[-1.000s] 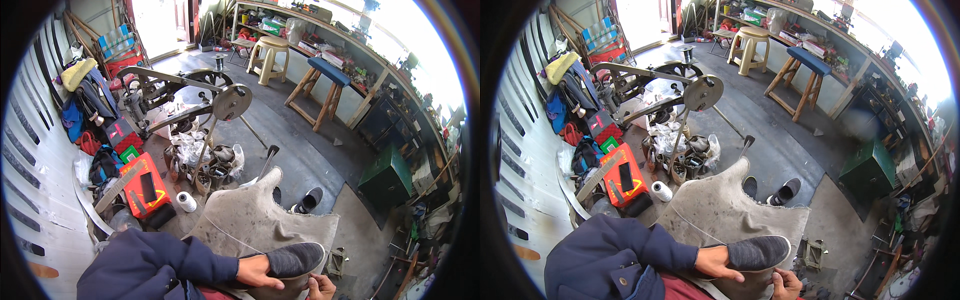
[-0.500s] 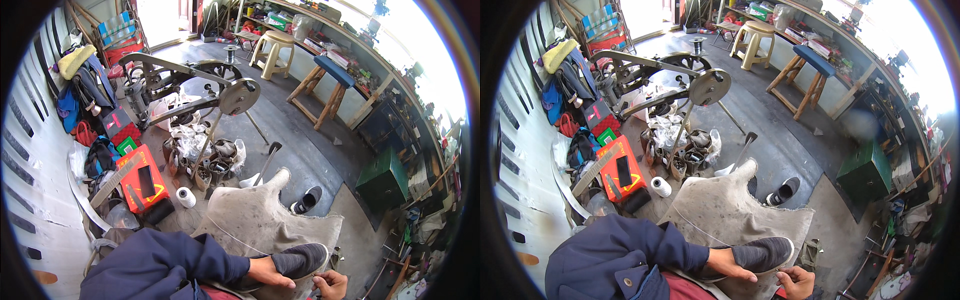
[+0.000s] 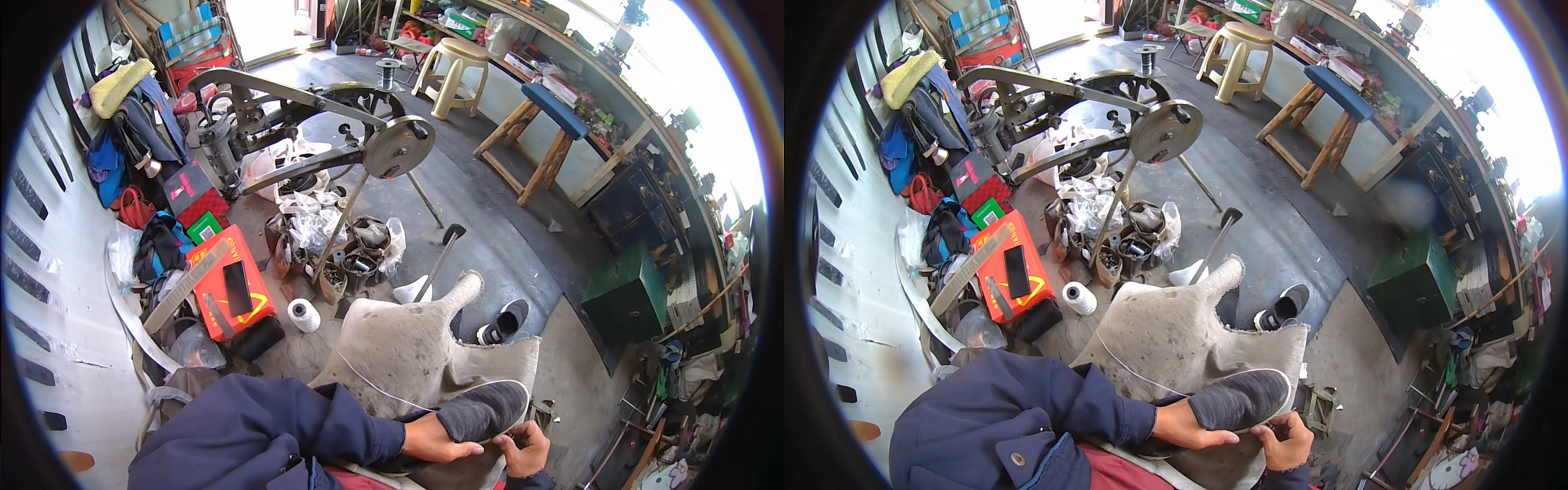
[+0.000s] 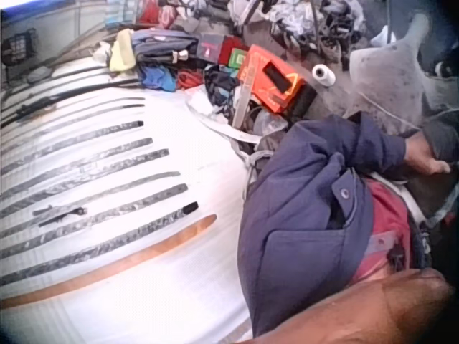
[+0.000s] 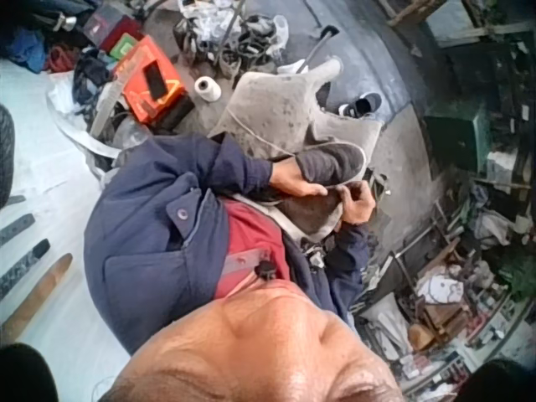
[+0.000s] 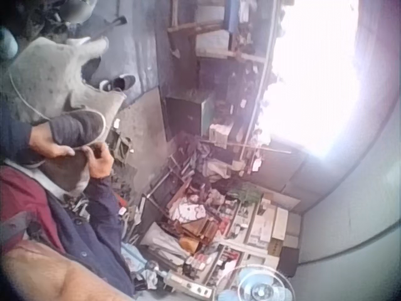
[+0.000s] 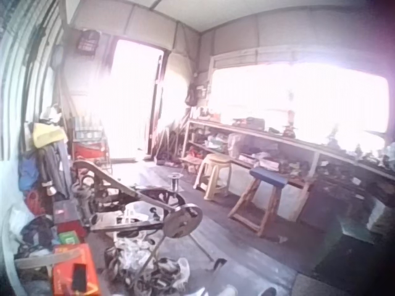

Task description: The person sits on the floor in a workshop and sews a slip-on shoe by hand. They use a needle and thread to stitch along the shoe's sole edge, repeatedly pulling the thread through the material.

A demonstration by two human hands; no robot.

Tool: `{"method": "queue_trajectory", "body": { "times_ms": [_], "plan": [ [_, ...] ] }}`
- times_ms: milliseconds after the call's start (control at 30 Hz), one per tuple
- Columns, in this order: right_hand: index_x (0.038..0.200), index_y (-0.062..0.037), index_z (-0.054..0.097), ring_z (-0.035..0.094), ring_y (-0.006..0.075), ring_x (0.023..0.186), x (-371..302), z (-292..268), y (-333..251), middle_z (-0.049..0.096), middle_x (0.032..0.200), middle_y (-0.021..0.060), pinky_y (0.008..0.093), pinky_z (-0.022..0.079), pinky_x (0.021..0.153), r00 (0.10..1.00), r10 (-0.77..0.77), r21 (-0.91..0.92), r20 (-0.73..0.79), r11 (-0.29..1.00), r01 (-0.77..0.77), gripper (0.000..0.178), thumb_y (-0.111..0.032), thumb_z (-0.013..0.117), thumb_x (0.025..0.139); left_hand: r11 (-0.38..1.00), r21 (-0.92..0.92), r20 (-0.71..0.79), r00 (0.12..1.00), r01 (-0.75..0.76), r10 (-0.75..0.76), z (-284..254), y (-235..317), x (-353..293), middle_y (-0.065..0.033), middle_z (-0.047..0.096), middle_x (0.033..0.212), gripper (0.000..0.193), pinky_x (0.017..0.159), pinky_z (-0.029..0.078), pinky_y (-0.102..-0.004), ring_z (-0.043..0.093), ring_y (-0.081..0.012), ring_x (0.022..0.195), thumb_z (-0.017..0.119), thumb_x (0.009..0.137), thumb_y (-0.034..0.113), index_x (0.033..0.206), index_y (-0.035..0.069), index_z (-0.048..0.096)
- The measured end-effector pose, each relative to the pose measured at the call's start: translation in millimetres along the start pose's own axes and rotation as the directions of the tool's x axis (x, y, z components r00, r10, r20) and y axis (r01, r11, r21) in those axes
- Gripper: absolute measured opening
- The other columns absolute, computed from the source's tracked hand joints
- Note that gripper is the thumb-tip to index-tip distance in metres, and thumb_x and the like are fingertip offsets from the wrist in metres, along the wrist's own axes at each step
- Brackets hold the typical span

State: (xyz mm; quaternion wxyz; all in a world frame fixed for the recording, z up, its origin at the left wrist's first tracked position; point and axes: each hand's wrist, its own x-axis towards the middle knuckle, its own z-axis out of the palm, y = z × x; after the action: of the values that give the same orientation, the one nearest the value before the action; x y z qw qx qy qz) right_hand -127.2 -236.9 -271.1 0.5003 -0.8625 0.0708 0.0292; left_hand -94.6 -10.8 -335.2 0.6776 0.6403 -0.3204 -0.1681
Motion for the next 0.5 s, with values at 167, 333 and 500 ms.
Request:
{"method": "queue_trajectory", "body": {
  "times_ms": [167,333,500],
  "plan": [
    [0.07,0.0019,0.059,0.048,0.0077,0.051,4.8,-1.1,31.7,0.057,0.053,0.008,0.029,0.042,0.049,0.992,-0.08,-0.286,-0.098,0.957,0.049,0.035,-0.017,0.088,0.074,0.999,0.035,0.007,0.999,0.035,-0.035,3.7,-5.0,0.0,-0.0238,0.045,0.157,0.066,0.123,0.028,-0.0378,0.039,-0.0337,0.149,0.068,0.097,0.028,0.149,-0.006,0.045],
    [0.06,0.0016,0.051,0.039,0.0076,0.053,-11.0,-14.0,86.5,0.044,0.049,0.0021,0.032,0.032,0.047,0.984,-0.081,-0.367,-0.158,0.93,0.018,0.066,-0.051,0.083,0.083,0.998,0.018,0.017,0.998,0.057,-0.057,2.1,1.2,1.4,-0.0234,0.047,0.156,0.063,0.123,0.028,-0.0378,0.04,-0.0333,0.148,0.067,0.098,0.026,0.148,-0.006,0.047],
    [0.118,0.0027,0.056,0.054,0.0097,0.054,-46.3,-20.8,91.4,0.06,0.072,0.0065,0.0219,0.042,0.051,0.988,0.099,0.467,-0.122,0.884,-0.031,0.047,-0.034,0.073,0.094,0.998,-0.02,-0.054,0.997,0.051,-0.052,0.0,6.4,2.3,-0.0224,0.05,0.154,0.063,0.121,0.032,-0.0364,0.046,-0.0307,0.144,0.071,0.097,0.025,0.146,-0.007,0.049]
  ]
}}
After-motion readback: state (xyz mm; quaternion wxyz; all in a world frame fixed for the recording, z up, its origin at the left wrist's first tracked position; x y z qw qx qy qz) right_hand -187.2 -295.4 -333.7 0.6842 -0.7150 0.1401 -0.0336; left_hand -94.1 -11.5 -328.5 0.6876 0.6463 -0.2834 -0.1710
